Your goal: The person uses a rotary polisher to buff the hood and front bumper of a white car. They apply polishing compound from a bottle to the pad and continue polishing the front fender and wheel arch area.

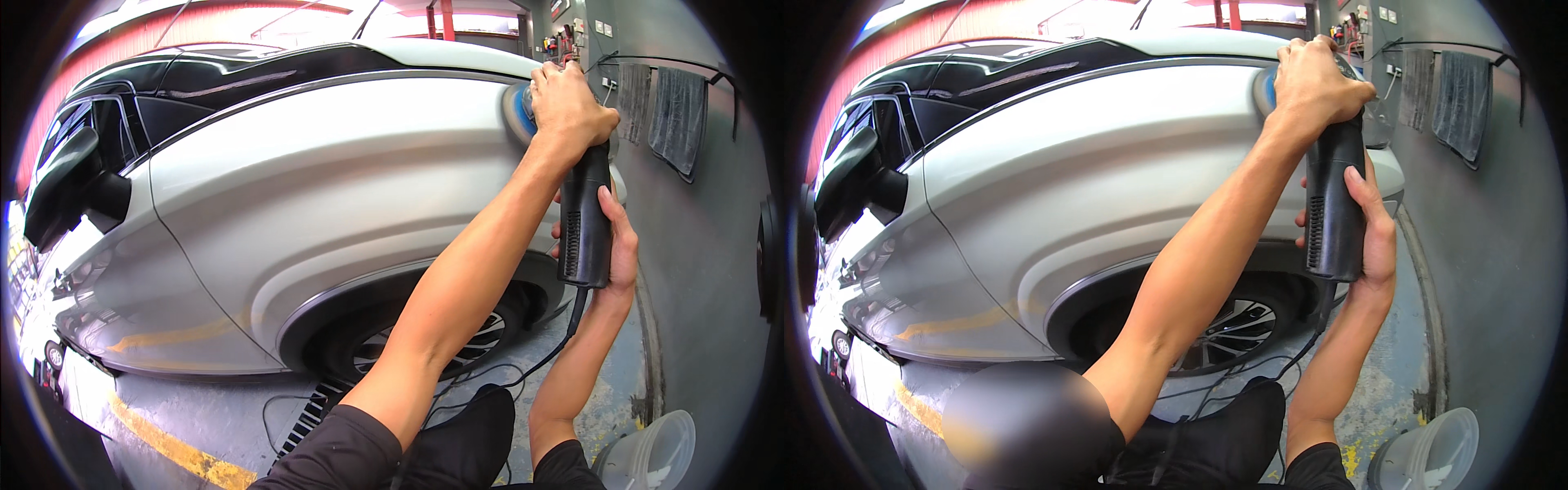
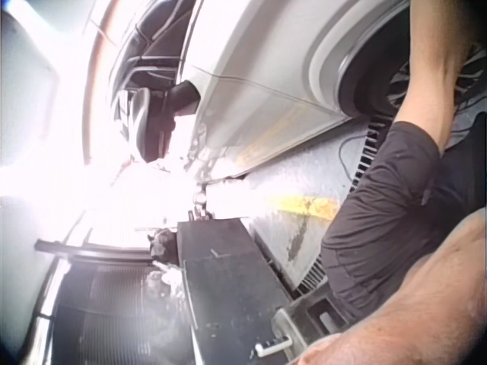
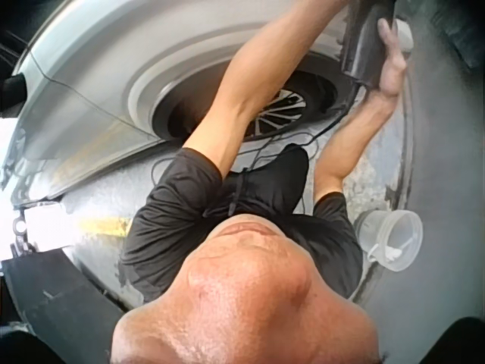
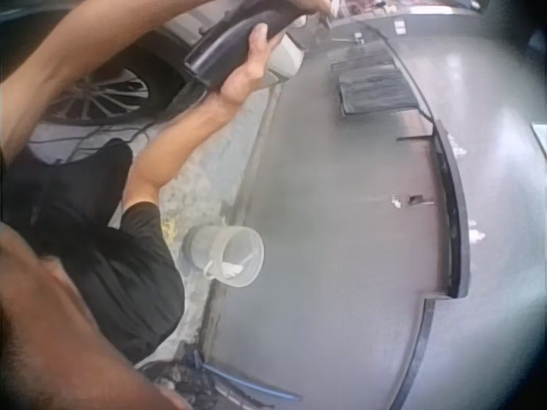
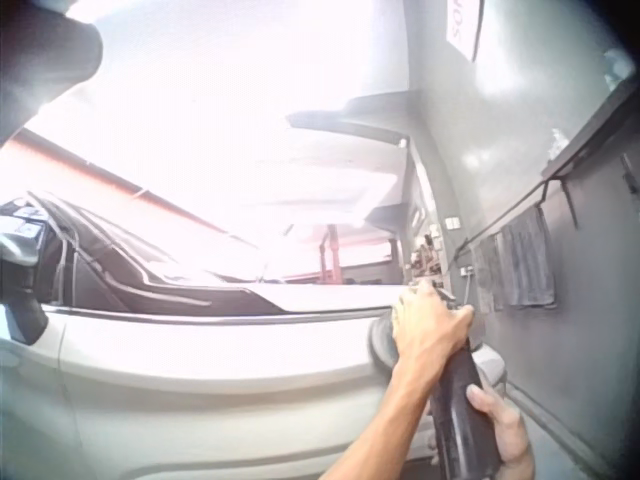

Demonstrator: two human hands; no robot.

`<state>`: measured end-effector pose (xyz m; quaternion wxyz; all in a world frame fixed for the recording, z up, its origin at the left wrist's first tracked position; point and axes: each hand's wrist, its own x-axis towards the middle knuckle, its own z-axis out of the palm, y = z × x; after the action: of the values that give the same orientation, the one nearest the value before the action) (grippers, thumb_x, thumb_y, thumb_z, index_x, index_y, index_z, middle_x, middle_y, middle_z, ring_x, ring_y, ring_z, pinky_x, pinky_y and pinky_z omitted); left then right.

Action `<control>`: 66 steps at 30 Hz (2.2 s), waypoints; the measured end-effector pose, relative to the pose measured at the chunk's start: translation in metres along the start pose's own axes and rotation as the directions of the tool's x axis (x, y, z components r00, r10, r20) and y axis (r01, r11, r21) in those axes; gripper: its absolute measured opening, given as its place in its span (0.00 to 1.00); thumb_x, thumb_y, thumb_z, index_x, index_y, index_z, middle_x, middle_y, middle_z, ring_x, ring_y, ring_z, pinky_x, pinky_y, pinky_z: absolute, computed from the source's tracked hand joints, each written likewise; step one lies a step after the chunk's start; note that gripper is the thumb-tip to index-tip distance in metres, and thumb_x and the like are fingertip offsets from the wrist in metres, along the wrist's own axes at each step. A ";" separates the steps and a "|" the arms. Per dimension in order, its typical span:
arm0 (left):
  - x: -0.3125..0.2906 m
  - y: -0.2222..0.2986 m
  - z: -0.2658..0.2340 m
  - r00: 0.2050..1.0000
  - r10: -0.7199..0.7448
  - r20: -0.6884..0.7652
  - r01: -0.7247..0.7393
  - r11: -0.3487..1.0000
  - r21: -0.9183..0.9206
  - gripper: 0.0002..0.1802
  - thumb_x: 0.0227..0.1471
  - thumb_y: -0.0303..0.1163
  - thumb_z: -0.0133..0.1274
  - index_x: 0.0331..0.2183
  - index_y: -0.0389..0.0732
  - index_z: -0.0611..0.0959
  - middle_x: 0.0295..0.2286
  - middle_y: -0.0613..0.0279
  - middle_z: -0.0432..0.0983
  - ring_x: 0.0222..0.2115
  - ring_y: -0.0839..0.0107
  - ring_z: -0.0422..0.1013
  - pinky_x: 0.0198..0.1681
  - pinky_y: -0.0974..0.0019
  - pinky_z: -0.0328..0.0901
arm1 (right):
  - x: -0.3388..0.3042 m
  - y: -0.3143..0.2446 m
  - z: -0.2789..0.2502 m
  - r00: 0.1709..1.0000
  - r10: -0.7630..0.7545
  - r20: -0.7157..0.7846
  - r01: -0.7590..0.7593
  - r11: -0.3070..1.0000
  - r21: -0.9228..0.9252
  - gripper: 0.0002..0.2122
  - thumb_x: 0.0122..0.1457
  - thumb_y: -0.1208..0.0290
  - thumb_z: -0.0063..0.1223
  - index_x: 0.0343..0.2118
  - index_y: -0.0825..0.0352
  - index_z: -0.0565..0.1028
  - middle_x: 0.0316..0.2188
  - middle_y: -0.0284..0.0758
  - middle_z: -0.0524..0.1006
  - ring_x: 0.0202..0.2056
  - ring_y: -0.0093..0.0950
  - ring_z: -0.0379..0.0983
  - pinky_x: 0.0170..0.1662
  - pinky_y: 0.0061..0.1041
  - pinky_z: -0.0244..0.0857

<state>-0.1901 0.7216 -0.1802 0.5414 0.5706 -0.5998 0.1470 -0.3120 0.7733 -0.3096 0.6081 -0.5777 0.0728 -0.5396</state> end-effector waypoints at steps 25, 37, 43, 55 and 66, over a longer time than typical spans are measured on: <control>-0.094 -0.111 -0.368 0.938 0.028 -0.346 -0.022 1.000 0.020 0.47 0.37 0.43 0.77 0.55 0.24 0.82 0.44 0.37 0.84 0.42 0.56 0.83 0.49 0.60 0.77 | -0.049 0.048 0.283 0.855 -0.005 0.518 -0.079 0.987 0.139 0.45 0.67 0.66 0.63 0.79 0.62 0.46 0.47 0.39 0.77 0.38 0.26 0.80 0.42 0.28 0.78; -0.131 -0.131 -0.455 0.879 -0.102 -0.466 0.038 0.989 -0.144 0.40 0.47 0.37 0.74 0.57 0.28 0.80 0.40 0.51 0.84 0.36 0.68 0.82 0.42 0.68 0.76 | -0.032 0.082 0.355 0.711 -0.087 0.698 -0.050 0.984 0.172 0.49 0.66 0.54 0.65 0.77 0.76 0.46 0.65 0.56 0.69 0.65 0.39 0.69 0.68 0.31 0.61; -0.117 -0.115 -0.411 0.900 -0.153 -0.408 0.076 0.977 -0.197 0.39 0.47 0.37 0.75 0.57 0.28 0.80 0.40 0.48 0.83 0.36 0.67 0.82 0.42 0.68 0.76 | -0.028 0.069 0.312 0.739 -0.058 0.671 -0.094 0.977 0.189 0.46 0.68 0.57 0.63 0.77 0.75 0.47 0.65 0.53 0.69 0.65 0.36 0.68 0.68 0.31 0.61; -0.052 -0.076 -0.181 0.936 0.230 -0.266 -0.185 0.965 0.186 0.47 0.38 0.48 0.75 0.56 0.28 0.82 0.47 0.36 0.81 0.48 0.50 0.80 0.56 0.56 0.73 | -0.027 0.033 0.120 0.944 0.052 0.326 -0.122 0.973 0.198 0.38 0.71 0.62 0.60 0.78 0.59 0.51 0.42 0.38 0.79 0.31 0.26 0.79 0.35 0.27 0.76; -0.026 -0.007 0.054 0.959 0.271 -0.084 -0.264 0.961 0.085 0.45 0.39 0.44 0.73 0.57 0.33 0.80 0.56 0.40 0.72 0.60 0.42 0.66 0.69 0.45 0.60 | 0.006 0.053 -0.061 1.000 0.004 0.006 -0.005 0.982 0.191 0.23 0.75 0.50 0.47 0.64 0.60 0.67 0.40 0.38 0.80 0.32 0.36 0.84 0.30 0.33 0.84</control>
<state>-0.2161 0.6896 -0.2245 0.5230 0.4960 -0.6394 0.2677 -0.3228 0.7176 -0.3676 0.6622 -0.5180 0.0201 -0.5411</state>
